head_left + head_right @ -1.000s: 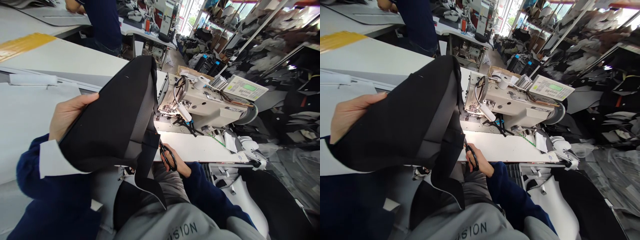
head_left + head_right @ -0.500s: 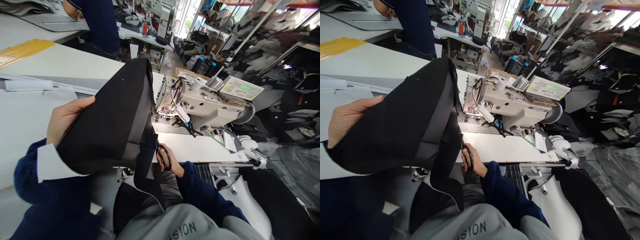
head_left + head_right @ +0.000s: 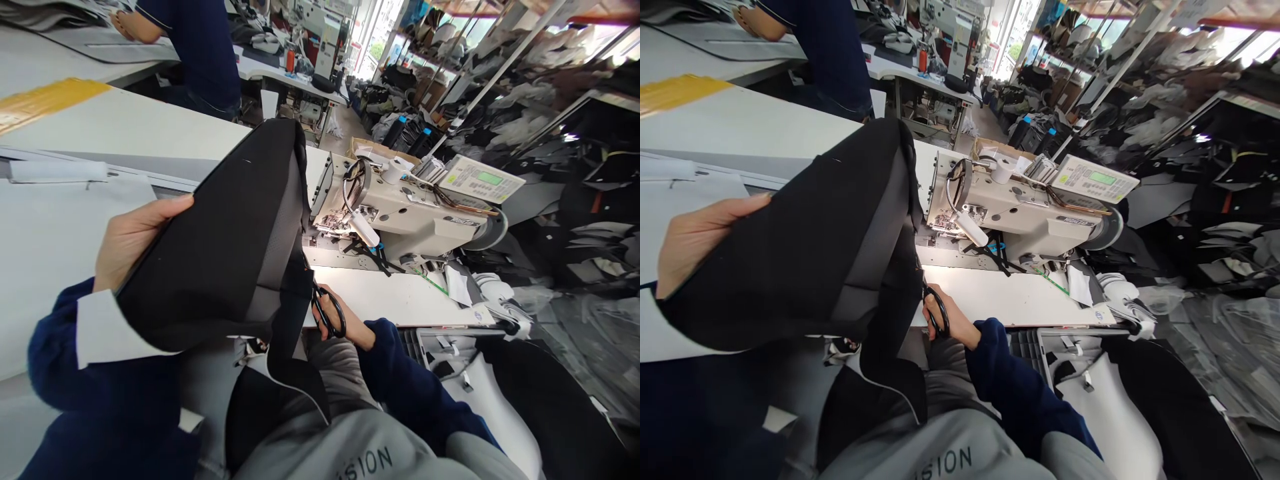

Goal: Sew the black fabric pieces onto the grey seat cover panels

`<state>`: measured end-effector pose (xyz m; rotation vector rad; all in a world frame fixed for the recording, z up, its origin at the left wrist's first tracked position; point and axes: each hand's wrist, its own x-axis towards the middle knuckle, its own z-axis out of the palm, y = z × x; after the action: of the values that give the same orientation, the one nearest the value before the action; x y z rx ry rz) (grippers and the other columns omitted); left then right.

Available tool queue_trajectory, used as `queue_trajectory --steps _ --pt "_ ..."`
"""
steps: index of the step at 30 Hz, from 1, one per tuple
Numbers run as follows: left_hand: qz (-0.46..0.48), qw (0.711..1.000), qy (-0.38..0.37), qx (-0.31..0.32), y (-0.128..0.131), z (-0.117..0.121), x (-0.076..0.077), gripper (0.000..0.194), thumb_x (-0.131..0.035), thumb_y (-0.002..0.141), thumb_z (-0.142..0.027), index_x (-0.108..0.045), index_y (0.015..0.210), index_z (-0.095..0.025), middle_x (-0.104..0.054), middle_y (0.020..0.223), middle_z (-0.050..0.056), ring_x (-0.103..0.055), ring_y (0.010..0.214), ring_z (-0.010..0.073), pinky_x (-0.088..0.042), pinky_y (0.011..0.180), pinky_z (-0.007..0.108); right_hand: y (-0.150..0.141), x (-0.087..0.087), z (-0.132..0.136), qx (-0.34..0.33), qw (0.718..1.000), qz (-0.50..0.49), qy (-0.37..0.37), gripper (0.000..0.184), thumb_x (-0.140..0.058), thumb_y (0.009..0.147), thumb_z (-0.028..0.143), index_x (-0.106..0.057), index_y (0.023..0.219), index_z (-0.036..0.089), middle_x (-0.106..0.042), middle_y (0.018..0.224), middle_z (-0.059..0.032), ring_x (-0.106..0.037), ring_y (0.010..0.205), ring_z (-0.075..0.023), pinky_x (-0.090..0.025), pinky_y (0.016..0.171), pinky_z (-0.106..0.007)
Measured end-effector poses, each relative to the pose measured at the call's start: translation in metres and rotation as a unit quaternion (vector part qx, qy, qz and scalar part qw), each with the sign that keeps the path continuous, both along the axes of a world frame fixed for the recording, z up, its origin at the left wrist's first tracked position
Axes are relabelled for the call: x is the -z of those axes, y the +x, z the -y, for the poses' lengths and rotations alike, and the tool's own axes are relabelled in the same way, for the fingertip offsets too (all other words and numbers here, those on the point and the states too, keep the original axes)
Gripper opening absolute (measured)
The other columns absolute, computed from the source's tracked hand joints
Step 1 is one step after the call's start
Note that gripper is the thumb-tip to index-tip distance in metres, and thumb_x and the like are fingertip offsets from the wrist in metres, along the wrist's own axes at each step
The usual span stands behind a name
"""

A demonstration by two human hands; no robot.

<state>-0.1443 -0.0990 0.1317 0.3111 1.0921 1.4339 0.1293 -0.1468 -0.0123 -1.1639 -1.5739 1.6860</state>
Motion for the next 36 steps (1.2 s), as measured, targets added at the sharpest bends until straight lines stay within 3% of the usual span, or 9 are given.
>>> queue_trajectory --steps 8,14,17,23,36 --pt "-0.007 1.0 -0.009 0.0 0.001 0.0 0.0 0.018 -0.056 0.077 -0.016 -0.068 0.089 -0.014 -0.069 0.064 -0.001 -0.07 0.085 0.0261 -0.061 0.076 0.038 -0.012 0.017 -0.005 0.052 0.997 -0.052 -0.024 0.052 -0.042 0.087 0.068 -0.042 0.111 0.021 -0.049 0.067 0.006 -0.046 0.036 -0.006 -0.046 0.034 -0.02" --pt "0.001 1.0 -0.016 -0.002 0.0 -0.001 0.002 0.019 -0.057 0.076 -0.016 -0.069 0.091 -0.014 -0.071 0.068 0.0 -0.071 0.08 0.0255 -0.06 0.08 0.038 -0.023 0.036 0.001 0.106 0.991 -0.081 -0.034 0.045 -0.044 0.088 0.065 -0.043 0.096 0.022 -0.048 0.064 0.0069 -0.046 0.031 -0.0068 -0.041 0.028 -0.019" --pt "0.008 1.0 -0.01 0.011 -0.004 -0.002 0.004 0.02 -0.059 0.075 -0.016 -0.069 0.093 -0.014 -0.072 0.073 0.001 -0.07 0.081 0.0263 -0.06 0.081 0.039 -0.023 0.027 0.005 0.108 0.992 -0.067 -0.021 0.043 -0.041 0.089 0.064 -0.042 0.097 0.022 -0.048 0.067 0.0067 -0.045 0.033 -0.0055 -0.042 0.031 -0.019" --pt "0.001 1.0 -0.012 0.025 -0.004 -0.001 0.002 0.025 -0.057 0.075 -0.018 -0.069 0.097 -0.015 -0.072 0.071 0.0 -0.07 0.085 0.0273 -0.061 0.078 0.037 -0.007 -0.001 0.003 0.014 1.0 0.001 -0.012 0.045 -0.035 0.092 0.063 -0.041 0.108 0.021 -0.052 0.073 0.0046 -0.051 0.039 -0.0064 -0.044 0.037 -0.02" --pt "0.007 1.0 -0.012 0.012 -0.006 -0.004 0.006 0.022 -0.06 0.072 -0.016 -0.067 0.094 -0.017 -0.072 0.069 -0.001 -0.069 0.088 0.0275 -0.061 0.079 0.038 0.001 -0.013 0.0 -0.021 0.998 0.054 0.026 0.045 -0.033 0.094 0.061 -0.041 0.112 0.021 -0.052 0.077 0.0034 -0.052 0.042 -0.006 -0.042 0.04 -0.019"
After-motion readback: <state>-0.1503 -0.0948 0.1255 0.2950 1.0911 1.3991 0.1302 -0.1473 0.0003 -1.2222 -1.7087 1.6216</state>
